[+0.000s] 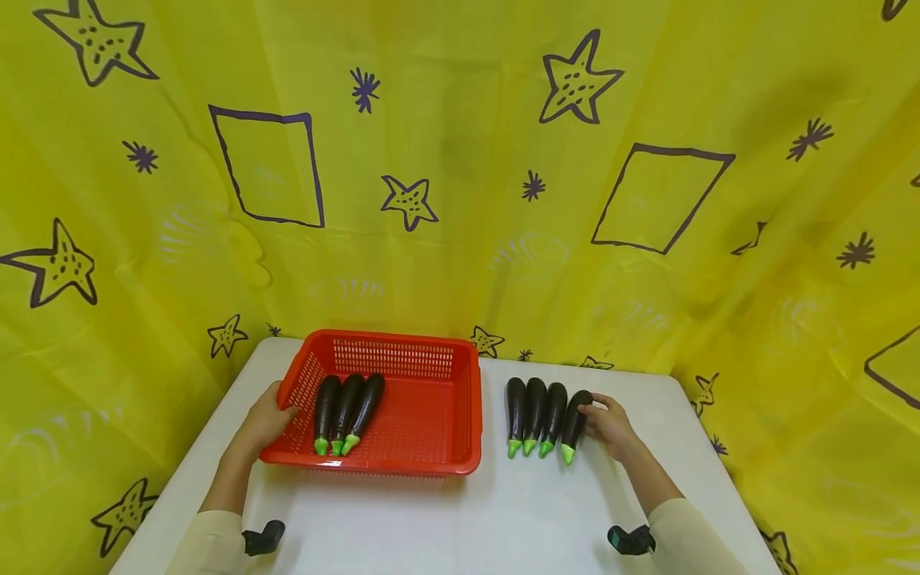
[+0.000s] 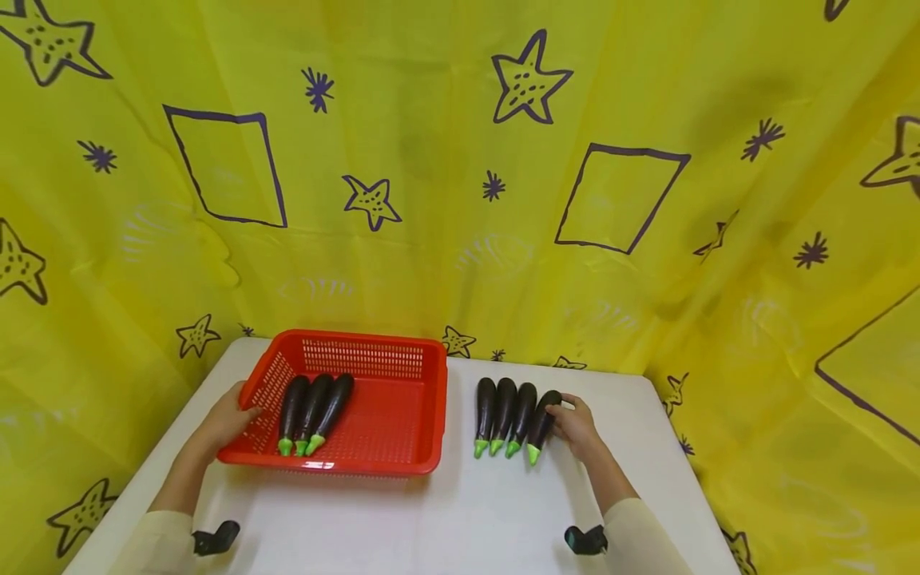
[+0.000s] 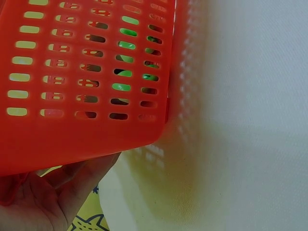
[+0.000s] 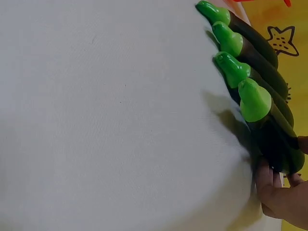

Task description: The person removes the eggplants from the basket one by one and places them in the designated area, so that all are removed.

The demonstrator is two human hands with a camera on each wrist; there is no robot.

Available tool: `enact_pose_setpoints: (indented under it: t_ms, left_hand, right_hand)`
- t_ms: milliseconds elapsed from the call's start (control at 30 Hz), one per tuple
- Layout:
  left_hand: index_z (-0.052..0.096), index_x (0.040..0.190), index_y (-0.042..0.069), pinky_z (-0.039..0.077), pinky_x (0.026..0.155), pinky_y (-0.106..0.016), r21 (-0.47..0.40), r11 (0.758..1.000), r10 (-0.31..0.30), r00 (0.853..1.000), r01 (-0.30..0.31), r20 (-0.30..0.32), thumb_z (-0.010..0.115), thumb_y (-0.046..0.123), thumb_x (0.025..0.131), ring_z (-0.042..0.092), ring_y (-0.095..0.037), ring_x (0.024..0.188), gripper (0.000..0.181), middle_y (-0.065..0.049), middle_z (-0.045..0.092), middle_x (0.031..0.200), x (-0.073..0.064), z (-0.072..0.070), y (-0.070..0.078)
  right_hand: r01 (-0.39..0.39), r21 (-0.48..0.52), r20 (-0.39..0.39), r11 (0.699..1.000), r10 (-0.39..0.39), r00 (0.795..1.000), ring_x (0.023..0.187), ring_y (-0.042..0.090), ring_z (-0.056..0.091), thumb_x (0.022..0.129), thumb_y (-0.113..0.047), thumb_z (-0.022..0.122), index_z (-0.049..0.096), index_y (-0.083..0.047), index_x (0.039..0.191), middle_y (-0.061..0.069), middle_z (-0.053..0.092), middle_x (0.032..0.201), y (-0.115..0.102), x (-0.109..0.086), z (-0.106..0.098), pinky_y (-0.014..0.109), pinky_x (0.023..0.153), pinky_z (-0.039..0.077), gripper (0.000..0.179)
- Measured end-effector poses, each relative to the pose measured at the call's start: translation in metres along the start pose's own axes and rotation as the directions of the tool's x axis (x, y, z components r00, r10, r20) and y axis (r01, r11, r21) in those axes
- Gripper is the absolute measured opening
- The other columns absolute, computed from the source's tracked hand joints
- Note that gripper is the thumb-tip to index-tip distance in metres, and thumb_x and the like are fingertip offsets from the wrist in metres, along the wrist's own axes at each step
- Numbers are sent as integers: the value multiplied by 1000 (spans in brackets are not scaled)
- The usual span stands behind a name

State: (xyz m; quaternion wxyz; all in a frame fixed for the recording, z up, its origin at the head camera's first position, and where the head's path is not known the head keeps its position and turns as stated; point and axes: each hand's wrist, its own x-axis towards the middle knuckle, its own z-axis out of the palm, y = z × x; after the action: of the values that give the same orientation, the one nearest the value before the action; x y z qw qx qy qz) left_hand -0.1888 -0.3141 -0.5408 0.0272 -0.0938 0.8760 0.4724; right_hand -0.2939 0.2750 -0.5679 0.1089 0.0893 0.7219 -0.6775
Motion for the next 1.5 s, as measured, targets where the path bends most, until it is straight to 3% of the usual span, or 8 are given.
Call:
enact_pose_setpoints:
  t_ms: [267, 367, 533, 700, 833, 1000, 1133, 1500]
  left_hand:
    - [33, 141, -16, 55, 84, -52, -2, 1000, 7, 1000, -7, -2, 52, -1, 101, 62, -42, 103, 47, -37, 55, 123, 0, 2, -1]
    - [34, 140, -16, 55, 83, -52, 4, 1000, 7, 1000, -7, -10, 52, -1, 101, 62, -42, 103, 46, -37, 56, 123, 0, 2, -2]
    - [34, 140, -16, 55, 83, -52, 2, 1000, 13, 1000, -13, -15, 52, -1, 101, 62, -43, 103, 46, -37, 56, 122, 0, 1, -1]
    - [34, 140, -15, 57, 80, -49, -2, 1000, 13, 1000, -13, -9, 51, 0, 101, 63, -41, 100, 44, -36, 56, 120, 0, 0, -1]
    - [34, 140, -15, 57, 81, -50, 4, 1000, 11, 1000, -11, -7, 51, 0, 101, 63, -41, 101, 45, -36, 56, 121, -1, -1, -2]
    - [34, 141, -16, 55, 84, -53, 7, 1000, 20, 1000, -20, -6, 51, -1, 101, 62, -42, 103, 46, -36, 56, 122, 0, 1, -2]
    - [34, 140, -16, 55, 84, -53, 9, 1000, 21, 1000, -21, -7, 51, -1, 101, 62, -43, 103, 46, -36, 56, 122, 1, 1, -2]
    - [34, 141, -16, 56, 85, -53, 6, 1000, 9, 1000, -9, -3, 51, 0, 101, 62, -43, 104, 46, -37, 56, 123, 0, 0, -1]
  right_hand:
    - [15, -105, -84, 994, -24, 996, 63, 5, 46, 99, 0, 57, 28, 19, 148, 0, 56, 79, 6, 4, 4, 19, 57, 41, 60]
    - [18, -106, -87, 994, -28, 996, 64, 4, 51, 100, 2, 54, 24, 21, 151, 1, 59, 80, 5, 6, 5, 18, 59, 46, 61]
    - [20, -135, -111, 991, -36, 993, 73, 5, 60, 104, -2, 53, 22, 21, 152, 10, 65, 97, 4, 7, 4, 21, 66, 55, 62]
    - [22, -179, -136, 984, -47, 990, 77, 6, 58, 104, -12, 61, 26, 20, 150, 23, 60, 113, 5, 5, 6, 20, 68, 55, 67]
    - [34, -213, -126, 976, -62, 990, 80, 6, 59, 102, -11, 62, 23, 22, 151, 37, 52, 129, 7, 1, 8, 19, 71, 55, 71]
    - [60, -187, -135, 981, -86, 987, 75, 6, 62, 100, -4, 63, 27, 23, 146, 25, 65, 111, 8, 1, 9, 19, 69, 55, 65]
    - [64, -206, -159, 977, -98, 982, 72, 6, 62, 99, -3, 64, 35, 21, 138, 15, 66, 97, 8, 2, 10, 19, 66, 55, 54]
    - [37, -257, -187, 966, -88, 978, 73, 7, 59, 100, -9, 66, 35, 20, 139, 20, 61, 104, 8, -3, 11, 19, 66, 55, 59]
